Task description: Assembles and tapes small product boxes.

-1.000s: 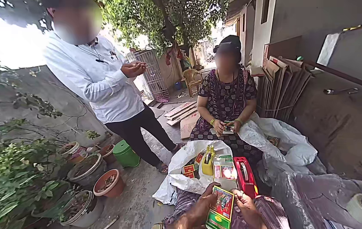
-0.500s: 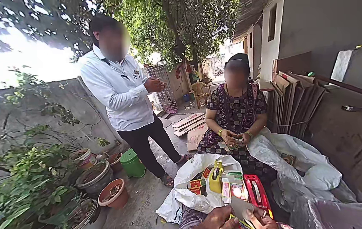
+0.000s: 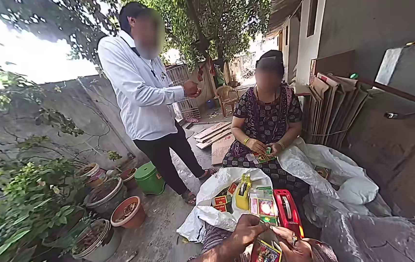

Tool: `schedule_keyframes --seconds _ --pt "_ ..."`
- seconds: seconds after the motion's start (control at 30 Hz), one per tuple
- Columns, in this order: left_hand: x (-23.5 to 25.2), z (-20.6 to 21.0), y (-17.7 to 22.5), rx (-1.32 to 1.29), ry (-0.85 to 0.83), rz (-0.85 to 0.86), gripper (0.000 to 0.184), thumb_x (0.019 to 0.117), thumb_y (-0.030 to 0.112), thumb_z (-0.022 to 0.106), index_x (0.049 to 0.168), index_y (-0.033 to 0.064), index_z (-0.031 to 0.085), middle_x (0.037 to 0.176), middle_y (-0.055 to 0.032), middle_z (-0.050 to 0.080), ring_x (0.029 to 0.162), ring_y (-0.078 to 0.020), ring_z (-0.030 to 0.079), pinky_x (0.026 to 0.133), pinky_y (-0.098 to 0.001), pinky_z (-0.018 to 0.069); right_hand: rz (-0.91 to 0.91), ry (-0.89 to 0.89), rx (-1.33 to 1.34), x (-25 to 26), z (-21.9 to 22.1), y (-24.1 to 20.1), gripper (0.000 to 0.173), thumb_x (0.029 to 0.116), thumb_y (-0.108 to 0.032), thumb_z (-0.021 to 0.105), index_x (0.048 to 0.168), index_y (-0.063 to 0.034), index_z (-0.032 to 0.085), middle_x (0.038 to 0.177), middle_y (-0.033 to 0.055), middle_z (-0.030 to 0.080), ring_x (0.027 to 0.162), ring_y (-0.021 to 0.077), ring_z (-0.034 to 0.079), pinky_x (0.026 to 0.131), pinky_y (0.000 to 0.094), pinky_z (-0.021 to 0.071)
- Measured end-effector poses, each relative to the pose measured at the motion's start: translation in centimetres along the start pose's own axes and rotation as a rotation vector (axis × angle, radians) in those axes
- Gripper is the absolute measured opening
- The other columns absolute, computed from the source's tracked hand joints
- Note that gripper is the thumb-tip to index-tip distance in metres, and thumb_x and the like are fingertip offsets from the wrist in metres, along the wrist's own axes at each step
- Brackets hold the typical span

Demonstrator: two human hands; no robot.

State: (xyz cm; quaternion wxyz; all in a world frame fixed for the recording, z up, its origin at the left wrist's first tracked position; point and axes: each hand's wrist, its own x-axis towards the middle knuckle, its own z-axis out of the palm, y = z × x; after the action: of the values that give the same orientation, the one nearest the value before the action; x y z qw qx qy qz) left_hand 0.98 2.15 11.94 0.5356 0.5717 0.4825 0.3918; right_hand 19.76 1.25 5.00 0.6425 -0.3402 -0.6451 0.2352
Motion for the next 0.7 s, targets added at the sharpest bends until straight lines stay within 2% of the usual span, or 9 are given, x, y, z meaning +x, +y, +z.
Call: schedule_keyframes --seconds 0.1,0.2,0.3,0.37,0.43,0.5,0.53,0.6,0.7 --pt "0.1 0.0 0.5 -0.072 -0.017 -0.035 0.017 0.0938 0.019 0.073 0.091 0.0021 0.073 0.075 -0.0017 0.068 0.068 -0.0085 0.062 0.067 -0.0297 0.0528 0.090 -0.023 0.094 0.5 -0.2 -0.5 0.022 0.0794 0.008 0.070 0.099 0.0032 0.078 0.102 0.0090 0.077 0.098 0.0078 0.073 0.092 0.0237 0.0591" --pt "0.4 0.2 0.3 -0.091 0.002 -0.016 0.015 0.0924 0.015 0.074 0.090 0.0007 0.074 0.075 -0.0039 0.071 0.067 -0.0100 0.065 0.068 -0.0312 0.0558 0.449 -0.113 0.247 1.3 -0.9 -2.3 0.026 0.0917 -0.003 0.072 0.117 0.0040 0.071 0.105 0.0077 0.077 0.092 0.0099 0.074 0.088 0.0288 0.0609" --pt "0.7 0.4 -0.2 -0.035 -0.016 0.054 0.019 0.0943 0.019 0.072 0.089 0.0008 0.074 0.072 -0.0045 0.070 0.064 -0.0108 0.064 0.065 -0.0322 0.0546 0.550 -0.138 0.133 1.5 -0.8 -2.1 0.020 0.0893 -0.008 0.076 0.108 -0.0007 0.076 0.094 0.0058 0.078 0.081 0.0080 0.073 0.081 0.0280 0.0614" --pt "0.6 0.6 -0.5 0.037 -0.020 0.106 0.025 0.1018 0.024 0.062 0.106 0.0017 0.073 0.083 -0.0068 0.072 0.071 -0.0134 0.066 0.069 -0.0347 0.0567 0.508 -0.013 0.027 1.2 -0.4 -2.1 0.017 0.0846 -0.008 0.080 0.100 -0.0024 0.078 0.091 0.0053 0.078 0.081 0.0071 0.074 0.081 0.0274 0.0617" --pt "0.0 0.7 -0.2 0.277 -0.049 0.123 0.050 0.1003 0.037 0.063 0.140 0.0070 0.057 0.111 -0.0112 0.072 0.090 -0.0188 0.070 0.083 -0.0415 0.0598 0.548 0.146 -0.080 1.2 -0.2 -2.1 0.014 0.0825 -0.011 0.079 0.094 -0.0031 0.077 0.081 0.0057 0.075 0.070 0.0091 0.069 0.070 0.0328 0.0585" --pt "-1.0 1.2 0.2 0.642 -0.036 0.128 0.100 0.0771 0.064 0.079 0.154 0.0113 0.042 0.131 -0.0103 0.066 0.113 -0.0192 0.067 0.098 -0.0445 0.0565 0.604 0.244 -0.113 1.1 -0.3 -1.1 0.018 0.0834 -0.014 0.079 0.097 -0.0018 0.075 0.076 0.0075 0.071 0.063 0.0131 0.064 0.063 0.0377 0.0561" --pt "-1.5 1.4 0.0 0.790 -0.019 0.136 0.115 0.0680 0.071 0.081 0.156 0.0099 0.039 0.138 -0.0112 0.063 0.122 -0.0210 0.064 0.104 -0.0454 0.0531 0.601 0.278 -0.086 1.1 -0.1 -0.5 0.020 0.0826 -0.015 0.080 0.097 -0.0025 0.074 0.074 0.0056 0.070 0.060 0.0112 0.062 0.059 0.0342 0.0543" --pt "-2.0 1.6 -1.0 0.894 0.032 0.155 0.115 0.0655 0.066 0.082 0.155 0.0070 0.041 0.139 -0.0129 0.062 0.124 -0.0236 0.063 0.105 -0.0473 0.0524 0.586 0.241 0.043 1.1 -0.1 -0.5 0.026 0.0836 -0.014 0.078 0.107 -0.0044 0.074 0.087 0.0033 0.075 0.072 0.0087 0.069 0.067 0.0282 0.0593" --pt "-2.1 0.9 -1.6 0.904 0.077 0.205 0.106 0.0693 0.057 0.083 0.156 0.0113 0.042 0.137 -0.0113 0.063 0.120 -0.0242 0.065 0.099 -0.0489 0.0555 0.593 0.063 0.287 1.2 -0.1 -1.9 0.035 0.0994 -0.018 0.060 0.132 -0.0070 0.067 0.119 0.0037 0.074 0.105 0.0102 0.070 0.093 0.0280 0.0575"
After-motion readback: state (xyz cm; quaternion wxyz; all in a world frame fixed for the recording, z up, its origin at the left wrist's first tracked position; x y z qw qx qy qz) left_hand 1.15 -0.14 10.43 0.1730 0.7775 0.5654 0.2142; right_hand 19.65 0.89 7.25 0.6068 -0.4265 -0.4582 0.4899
